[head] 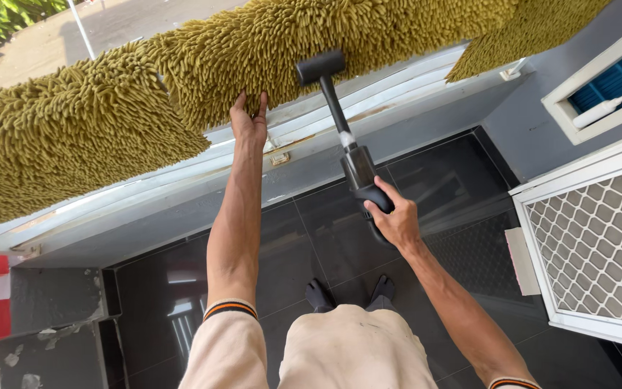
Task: The person uses a handheld vacuum cleaner to clean a yellow shag rug hanging over a balcony railing. They systematically move the vacuum nozzle across the rug's surface, occasionally adjusting the rug's position with their hands to ensure thorough cleaning.
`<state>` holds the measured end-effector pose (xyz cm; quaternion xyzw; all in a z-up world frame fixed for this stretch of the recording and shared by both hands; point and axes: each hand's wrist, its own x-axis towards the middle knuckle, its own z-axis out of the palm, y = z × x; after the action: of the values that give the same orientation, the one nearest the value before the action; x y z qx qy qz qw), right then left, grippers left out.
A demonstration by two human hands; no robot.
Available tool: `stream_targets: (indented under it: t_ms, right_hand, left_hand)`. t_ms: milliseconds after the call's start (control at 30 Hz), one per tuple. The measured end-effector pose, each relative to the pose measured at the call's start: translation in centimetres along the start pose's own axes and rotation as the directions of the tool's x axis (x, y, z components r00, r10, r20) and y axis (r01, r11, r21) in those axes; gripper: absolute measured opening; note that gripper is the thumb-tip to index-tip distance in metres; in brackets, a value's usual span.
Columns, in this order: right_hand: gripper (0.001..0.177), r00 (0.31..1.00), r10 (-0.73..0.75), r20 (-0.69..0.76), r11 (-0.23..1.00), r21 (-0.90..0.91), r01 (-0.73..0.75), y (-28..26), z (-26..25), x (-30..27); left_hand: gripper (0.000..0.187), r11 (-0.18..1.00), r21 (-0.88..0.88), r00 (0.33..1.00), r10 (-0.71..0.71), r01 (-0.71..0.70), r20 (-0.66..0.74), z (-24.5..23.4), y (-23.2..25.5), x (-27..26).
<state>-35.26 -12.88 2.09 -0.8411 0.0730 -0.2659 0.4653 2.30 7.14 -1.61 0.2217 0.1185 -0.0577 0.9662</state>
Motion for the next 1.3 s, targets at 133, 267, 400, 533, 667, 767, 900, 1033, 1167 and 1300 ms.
stream_targets:
  t_ms: [133, 267, 400, 533, 667, 767, 900, 1033, 1167, 1300]
  right_hand:
    - [0.054, 0.99, -0.143, -0.016, 0.989, -0.049, 0.142, -3.0, 0.8, 3.2]
    - [0.056, 0.998, -0.067, 0.005, 0.995, -0.077, 0.067, -4.9, 3.3, 6.1]
    - [0.057, 0.998, -0.065, 0.004, 0.994, -0.088, 0.065, -4.6, 5.1, 5.5]
    - [0.06, 0.98, 0.178, 0.092, 0.976, -0.143, -0.164, -2.7, 5.3, 1.9]
    - [0.059, 0.993, 0.054, 0.101, 0.989, -0.143, -0.039, 0.0, 5.2, -1.4]
    - [0.057, 0.997, 0.002, 0.082, 0.997, -0.079, 0.004, 0.8, 4.5, -3.2]
    - [0.056, 0.994, 0.071, 0.086, 0.997, -0.044, -0.067, -0.5, 3.5, -2.8]
    - [0.054, 0.998, -0.036, 0.046, 0.998, -0.048, 0.039, -2.8, 3.3, -0.7]
    - [0.056, 0.991, 0.054, 0.118, 0.998, 0.007, -0.055, -5.6, 2.2, -1.5]
    - [0.055, 0.987, -0.107, 0.117, 0.991, 0.092, 0.097, -7.4, 1.9, -1.6]
  left_hand:
    - [0.034, 1.0, -0.017, 0.998, -0.022, 0.023, 0.053, 0.0, 0.3, -0.8]
    - [0.035, 1.0, -0.014, 0.999, -0.009, 0.01, 0.04, 0.7, 2.0, -3.1]
    - [0.036, 0.996, -0.043, 0.997, 0.075, -0.076, -0.007, -0.7, 4.9, -3.2]
    - [0.037, 0.993, -0.075, 0.996, 0.089, -0.086, 0.03, -4.0, 6.8, -0.8]
    - [0.048, 0.986, 0.001, 0.986, 0.166, -0.166, -0.027, -4.2, 6.7, -0.7]
    - [0.061, 0.964, 0.088, 0.965, 0.255, -0.249, -0.061, -3.3, 6.8, -1.8]
    - [0.073, 0.959, 0.112, 0.957, 0.272, -0.261, -0.099, -2.8, 7.0, -2.5]
    - [0.068, 0.958, 0.109, 0.956, 0.275, -0.265, -0.099, -2.4, 6.8, -3.0]
    - [0.063, 0.953, 0.144, 0.959, 0.277, -0.266, -0.063, -2.6, 7.3, -3.4]
    - [0.054, 0.946, 0.155, 0.955, 0.295, -0.285, -0.043, -3.0, 7.6, -3.5]
